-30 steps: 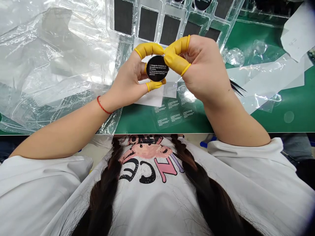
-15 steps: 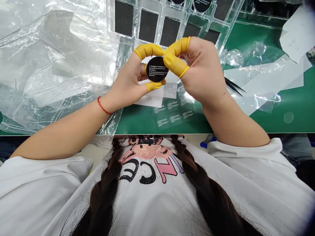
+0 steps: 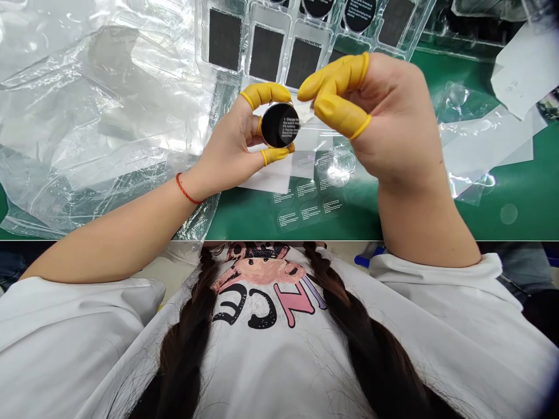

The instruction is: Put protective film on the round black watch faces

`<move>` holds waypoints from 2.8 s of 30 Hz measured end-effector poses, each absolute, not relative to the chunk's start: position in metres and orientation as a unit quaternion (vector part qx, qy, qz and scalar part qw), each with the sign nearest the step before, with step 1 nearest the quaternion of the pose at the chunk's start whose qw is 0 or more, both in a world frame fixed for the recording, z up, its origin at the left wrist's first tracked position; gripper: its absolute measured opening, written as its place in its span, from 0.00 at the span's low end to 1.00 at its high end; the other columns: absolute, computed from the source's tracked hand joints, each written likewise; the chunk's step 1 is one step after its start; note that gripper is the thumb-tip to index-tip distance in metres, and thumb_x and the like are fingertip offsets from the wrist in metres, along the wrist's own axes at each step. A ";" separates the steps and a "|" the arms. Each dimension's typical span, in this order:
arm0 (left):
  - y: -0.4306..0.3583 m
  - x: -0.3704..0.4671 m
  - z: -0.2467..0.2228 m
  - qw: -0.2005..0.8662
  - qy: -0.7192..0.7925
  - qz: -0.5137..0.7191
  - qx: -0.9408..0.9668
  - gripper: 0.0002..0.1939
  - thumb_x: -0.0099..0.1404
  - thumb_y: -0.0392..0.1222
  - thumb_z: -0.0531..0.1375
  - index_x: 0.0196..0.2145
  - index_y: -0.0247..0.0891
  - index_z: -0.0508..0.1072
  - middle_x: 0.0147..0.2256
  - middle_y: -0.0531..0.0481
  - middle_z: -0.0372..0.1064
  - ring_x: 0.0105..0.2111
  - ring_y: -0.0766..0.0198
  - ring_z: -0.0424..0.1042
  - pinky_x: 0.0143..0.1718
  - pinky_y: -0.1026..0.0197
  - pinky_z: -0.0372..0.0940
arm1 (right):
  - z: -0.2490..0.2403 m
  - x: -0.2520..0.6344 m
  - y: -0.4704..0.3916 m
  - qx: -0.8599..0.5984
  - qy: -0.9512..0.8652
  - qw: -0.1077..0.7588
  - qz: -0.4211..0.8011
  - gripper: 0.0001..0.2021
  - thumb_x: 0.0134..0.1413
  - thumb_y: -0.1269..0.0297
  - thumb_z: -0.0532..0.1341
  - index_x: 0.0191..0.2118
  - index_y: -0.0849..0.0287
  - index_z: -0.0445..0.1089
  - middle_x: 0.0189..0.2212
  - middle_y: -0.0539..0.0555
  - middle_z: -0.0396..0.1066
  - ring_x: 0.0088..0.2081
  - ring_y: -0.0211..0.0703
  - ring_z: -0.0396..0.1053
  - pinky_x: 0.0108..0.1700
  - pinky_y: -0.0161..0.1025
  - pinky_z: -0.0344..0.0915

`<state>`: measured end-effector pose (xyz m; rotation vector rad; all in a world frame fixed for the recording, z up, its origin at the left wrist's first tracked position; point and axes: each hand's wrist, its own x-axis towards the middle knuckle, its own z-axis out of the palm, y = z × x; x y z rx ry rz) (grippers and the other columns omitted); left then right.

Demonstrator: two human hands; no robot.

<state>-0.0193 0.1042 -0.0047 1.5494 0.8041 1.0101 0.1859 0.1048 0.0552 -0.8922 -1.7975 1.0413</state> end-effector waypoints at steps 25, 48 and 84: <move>0.102 -0.021 -0.003 0.503 0.333 0.406 0.687 0.28 0.58 0.43 0.67 0.53 0.47 0.61 0.45 0.49 0.70 0.39 0.62 0.79 0.48 0.52 0.75 | 0.044 0.184 0.115 -0.392 -0.671 0.414 0.475 0.07 0.50 0.59 0.69 0.24 0.46 0.73 0.41 0.48 0.79 0.49 0.50 0.75 0.52 0.47 0.73; 0.102 -0.020 -0.002 0.506 0.344 0.389 0.689 0.29 0.57 0.47 0.68 0.53 0.47 0.60 0.56 0.46 0.65 0.40 0.63 0.79 0.49 0.51 0.75 | 0.041 0.168 0.105 -0.443 -0.670 0.396 0.444 0.07 0.55 0.59 0.66 0.29 0.50 0.69 0.34 0.50 0.74 0.39 0.44 0.70 0.47 0.46 0.67; 0.102 -0.019 -0.004 0.499 0.329 0.406 0.691 0.27 0.56 0.44 0.67 0.51 0.51 0.61 0.53 0.50 0.67 0.39 0.62 0.79 0.46 0.52 0.75 | 0.039 0.167 0.101 -0.445 -0.716 0.411 0.347 0.08 0.59 0.68 0.62 0.29 0.51 0.68 0.35 0.49 0.76 0.40 0.43 0.72 0.47 0.43 0.69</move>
